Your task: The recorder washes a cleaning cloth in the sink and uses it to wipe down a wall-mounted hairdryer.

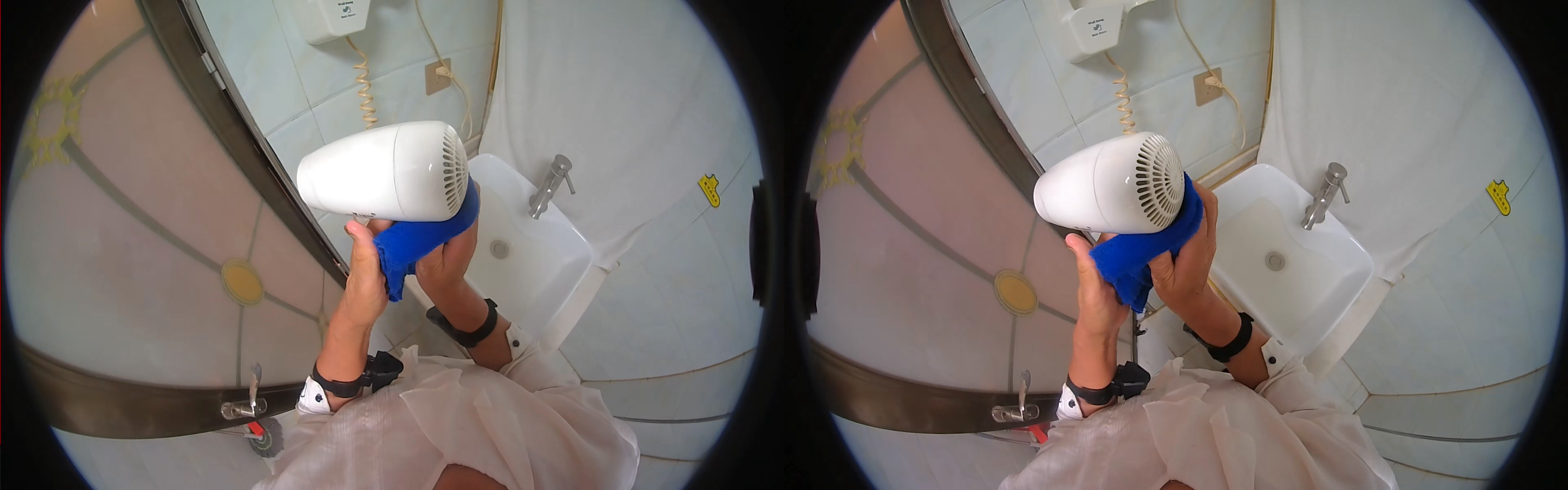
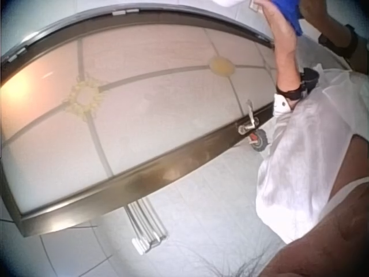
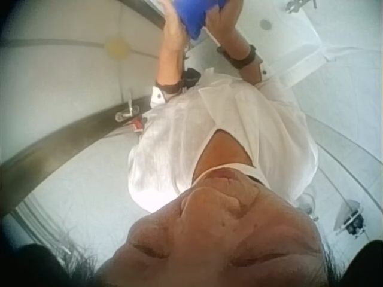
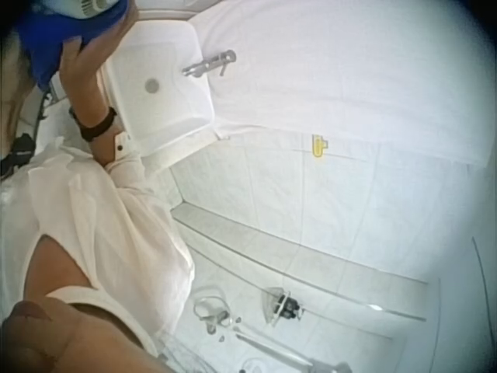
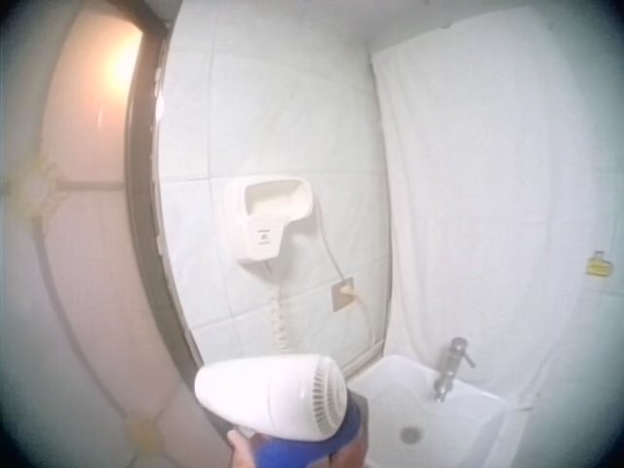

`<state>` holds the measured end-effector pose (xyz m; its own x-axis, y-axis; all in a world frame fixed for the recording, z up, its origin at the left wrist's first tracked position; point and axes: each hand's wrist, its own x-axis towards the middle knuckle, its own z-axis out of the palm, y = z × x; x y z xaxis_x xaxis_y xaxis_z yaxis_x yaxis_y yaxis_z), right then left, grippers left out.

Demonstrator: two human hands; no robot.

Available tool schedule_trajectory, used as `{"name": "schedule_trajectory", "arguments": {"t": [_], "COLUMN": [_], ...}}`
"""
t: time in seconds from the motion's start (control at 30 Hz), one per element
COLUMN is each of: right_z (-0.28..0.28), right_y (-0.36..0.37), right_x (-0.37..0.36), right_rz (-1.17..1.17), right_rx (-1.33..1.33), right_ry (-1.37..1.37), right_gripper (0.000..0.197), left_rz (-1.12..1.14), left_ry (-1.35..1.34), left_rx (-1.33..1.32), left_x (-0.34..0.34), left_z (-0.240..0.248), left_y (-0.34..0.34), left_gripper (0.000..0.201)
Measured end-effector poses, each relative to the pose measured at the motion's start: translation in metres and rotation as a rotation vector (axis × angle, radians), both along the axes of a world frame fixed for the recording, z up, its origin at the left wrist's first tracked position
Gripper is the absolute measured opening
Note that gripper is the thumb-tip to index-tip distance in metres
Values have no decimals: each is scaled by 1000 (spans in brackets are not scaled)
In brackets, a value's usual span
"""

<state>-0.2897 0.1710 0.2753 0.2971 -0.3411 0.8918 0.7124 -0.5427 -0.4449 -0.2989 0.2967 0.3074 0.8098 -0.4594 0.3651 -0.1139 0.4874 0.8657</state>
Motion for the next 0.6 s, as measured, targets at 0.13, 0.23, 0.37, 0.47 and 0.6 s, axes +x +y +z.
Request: {"name": "schedule_trajectory", "arguments": {"t": [0.13,0.23,0.37,0.47,0.6], "right_z": [6,15,17,15,-33], "right_y": [1,7,19,12,-25], "right_x": [-8,-11,-23,-40,-53], "right_rz": [66,141,383,350,49], "right_rx": [5,-20,123,65,-201], "right_ry": [109,116,237,358,518], "right_gripper": [66,63,67,79,77], "left_rz": [62,43,214,176,296], "left_ry": [-47,84,69,-98,-351], "left_rx": [-49,-173,-198,-38,244], "left_x": [-3,-3,-6,7,14], "left_z": [7,12,10,-10,-8], "left_y": [-6,-4,-5,5,6], "left_gripper": [87,83,81,88,95]}}
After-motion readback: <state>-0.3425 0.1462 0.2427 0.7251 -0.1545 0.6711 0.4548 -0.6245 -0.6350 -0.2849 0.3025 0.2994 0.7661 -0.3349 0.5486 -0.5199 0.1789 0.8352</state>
